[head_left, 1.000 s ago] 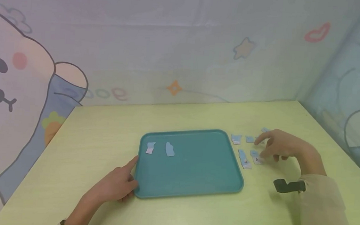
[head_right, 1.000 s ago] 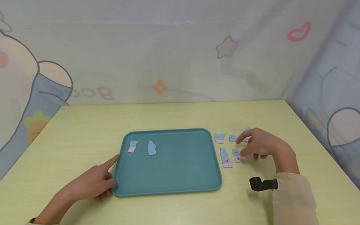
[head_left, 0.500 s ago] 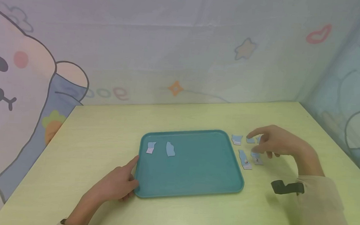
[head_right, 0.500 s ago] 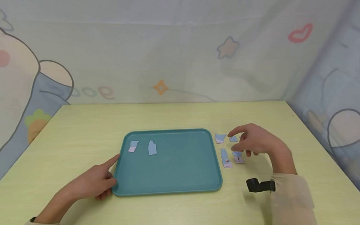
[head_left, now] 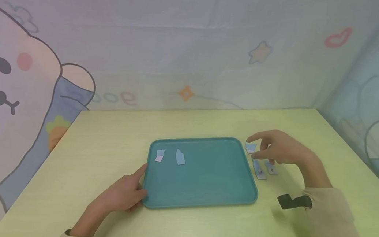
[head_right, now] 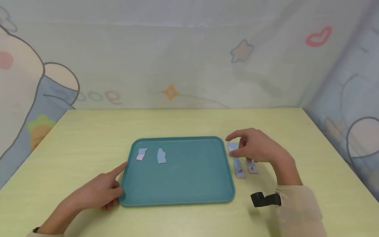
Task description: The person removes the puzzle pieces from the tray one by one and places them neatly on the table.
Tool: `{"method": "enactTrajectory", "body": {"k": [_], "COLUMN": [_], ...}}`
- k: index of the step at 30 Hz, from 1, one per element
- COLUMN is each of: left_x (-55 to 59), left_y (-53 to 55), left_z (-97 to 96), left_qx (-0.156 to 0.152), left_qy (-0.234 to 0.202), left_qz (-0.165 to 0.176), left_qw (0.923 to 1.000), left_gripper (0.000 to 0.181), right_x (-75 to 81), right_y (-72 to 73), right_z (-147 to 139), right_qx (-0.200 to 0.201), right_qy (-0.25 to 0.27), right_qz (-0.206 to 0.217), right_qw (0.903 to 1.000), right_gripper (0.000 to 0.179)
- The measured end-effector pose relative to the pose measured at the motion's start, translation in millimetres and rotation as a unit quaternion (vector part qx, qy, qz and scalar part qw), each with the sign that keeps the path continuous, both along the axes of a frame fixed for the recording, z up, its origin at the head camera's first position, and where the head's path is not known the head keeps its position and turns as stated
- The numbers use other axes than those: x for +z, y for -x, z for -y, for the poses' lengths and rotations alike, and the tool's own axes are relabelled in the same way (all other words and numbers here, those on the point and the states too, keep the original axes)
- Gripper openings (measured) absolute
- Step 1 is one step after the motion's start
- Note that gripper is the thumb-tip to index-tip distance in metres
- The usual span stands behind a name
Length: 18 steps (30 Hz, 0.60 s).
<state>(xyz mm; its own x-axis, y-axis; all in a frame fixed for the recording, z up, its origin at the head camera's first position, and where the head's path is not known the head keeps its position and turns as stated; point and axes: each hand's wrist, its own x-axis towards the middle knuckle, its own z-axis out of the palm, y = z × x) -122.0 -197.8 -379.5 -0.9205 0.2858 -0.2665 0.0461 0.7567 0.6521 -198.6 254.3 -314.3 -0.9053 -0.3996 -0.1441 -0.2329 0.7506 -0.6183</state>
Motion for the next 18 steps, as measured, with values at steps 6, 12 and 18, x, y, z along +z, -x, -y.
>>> {"method": "enactTrajectory", "body": {"k": [6, 12, 18], "left_x": [-1.0, -0.2, 0.1], "left_y": [0.6, -0.3, -0.1], "left_z": [-0.1, -0.4, -0.8], "left_qx": [0.003, 0.008, 0.009], "left_qy": [0.005, 0.008, 0.01], "left_qz": [0.0, 0.006, 0.005], "left_qw": [1.0, 0.9999, 0.9999], "left_gripper": [0.083, 0.083, 0.083], "right_x": [0.6, -3.2, -4.3], "right_y": [0.6, 4.8, 6.3], "right_z": [18.4, 35.9, 53.0], "right_qx": [0.006, 0.026, 0.043], "right_qy": [0.0, 0.003, 0.007], "right_qz": [-0.009, -0.019, -0.018], "right_qw": [0.9999, 0.9995, 0.9989], "right_gripper": [0.047, 0.046, 0.044]}}
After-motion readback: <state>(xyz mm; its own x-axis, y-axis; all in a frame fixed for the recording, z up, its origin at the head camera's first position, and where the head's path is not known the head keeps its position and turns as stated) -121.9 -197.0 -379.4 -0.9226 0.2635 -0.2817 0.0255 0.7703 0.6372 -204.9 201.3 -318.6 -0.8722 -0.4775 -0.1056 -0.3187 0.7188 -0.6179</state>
